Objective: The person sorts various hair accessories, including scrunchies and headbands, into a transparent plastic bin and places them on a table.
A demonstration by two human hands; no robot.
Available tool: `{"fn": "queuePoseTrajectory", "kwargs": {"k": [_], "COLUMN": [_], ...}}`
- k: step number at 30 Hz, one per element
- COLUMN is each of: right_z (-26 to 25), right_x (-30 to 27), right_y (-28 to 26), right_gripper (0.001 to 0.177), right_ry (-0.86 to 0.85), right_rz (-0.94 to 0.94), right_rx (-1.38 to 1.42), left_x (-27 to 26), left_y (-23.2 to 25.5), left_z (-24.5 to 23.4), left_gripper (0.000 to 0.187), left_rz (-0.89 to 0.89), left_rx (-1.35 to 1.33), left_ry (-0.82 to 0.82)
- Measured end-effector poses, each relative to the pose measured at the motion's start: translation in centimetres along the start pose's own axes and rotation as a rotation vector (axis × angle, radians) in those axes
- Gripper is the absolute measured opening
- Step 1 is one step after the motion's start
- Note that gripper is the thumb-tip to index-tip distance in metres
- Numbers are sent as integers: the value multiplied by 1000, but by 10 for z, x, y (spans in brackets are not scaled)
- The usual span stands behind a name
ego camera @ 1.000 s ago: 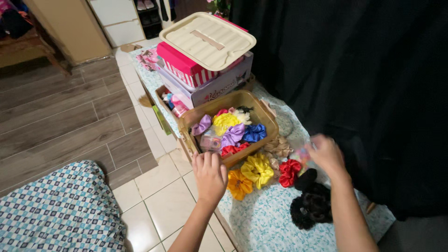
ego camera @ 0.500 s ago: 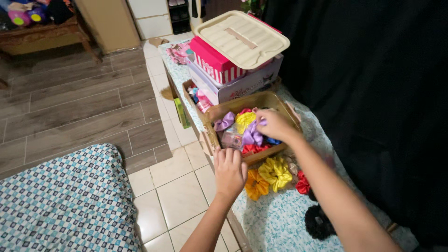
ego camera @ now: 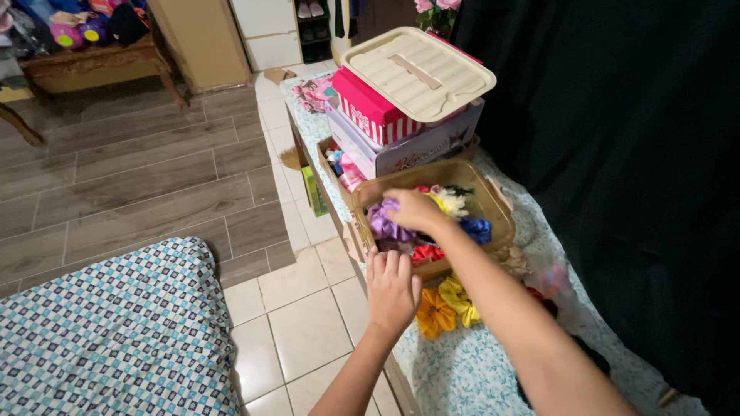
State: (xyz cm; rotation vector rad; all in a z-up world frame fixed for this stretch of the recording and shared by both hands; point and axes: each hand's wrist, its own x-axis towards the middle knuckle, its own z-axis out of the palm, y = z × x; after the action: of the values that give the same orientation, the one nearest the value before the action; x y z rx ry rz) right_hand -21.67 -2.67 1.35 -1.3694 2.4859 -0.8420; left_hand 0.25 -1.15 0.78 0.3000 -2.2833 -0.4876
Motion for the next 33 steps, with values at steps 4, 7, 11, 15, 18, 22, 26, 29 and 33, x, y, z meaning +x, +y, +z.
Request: {"fn": "queuePoseTrajectory", "kwargs": {"k": [4,7,11,15,18,22,26,29,33], "right_z": [23,20,-21,-101,-148,-154,-103,-48,-22], "right_x": [10,9,-12,-77,-139,-218,-266,-279,-284], "right_y": [14,22,28,51,78,111,126,127,117], "right_gripper": [32,21,17,17,19,12,14,30,33], "right_ry": [0,96,272,324,438,448,246,111,77], "right_rz": [99,62,18,-39,73,224,453,666,551], "right_rx": [-201,-220,165,283,443,325,250,175,-47], "left_x": [-1,1,-1,-1,-1,-1,-1,0,0], "left_y": [-1,-2,-3,-3,-2,-1,0,0,3], "left_z": [-1,0,2,3,2,1,0,-2,-6], "left_gripper": [23,22,21,22,25,25,26,24,20], "left_rz": [13,16,12,16,12,8,27,28,13], "left_rx": [-1,5,16,7,8,-6,-3,-17,-19], "left_ry": [6,6,-3,-5,-13,-10,8,-8,-18]}}
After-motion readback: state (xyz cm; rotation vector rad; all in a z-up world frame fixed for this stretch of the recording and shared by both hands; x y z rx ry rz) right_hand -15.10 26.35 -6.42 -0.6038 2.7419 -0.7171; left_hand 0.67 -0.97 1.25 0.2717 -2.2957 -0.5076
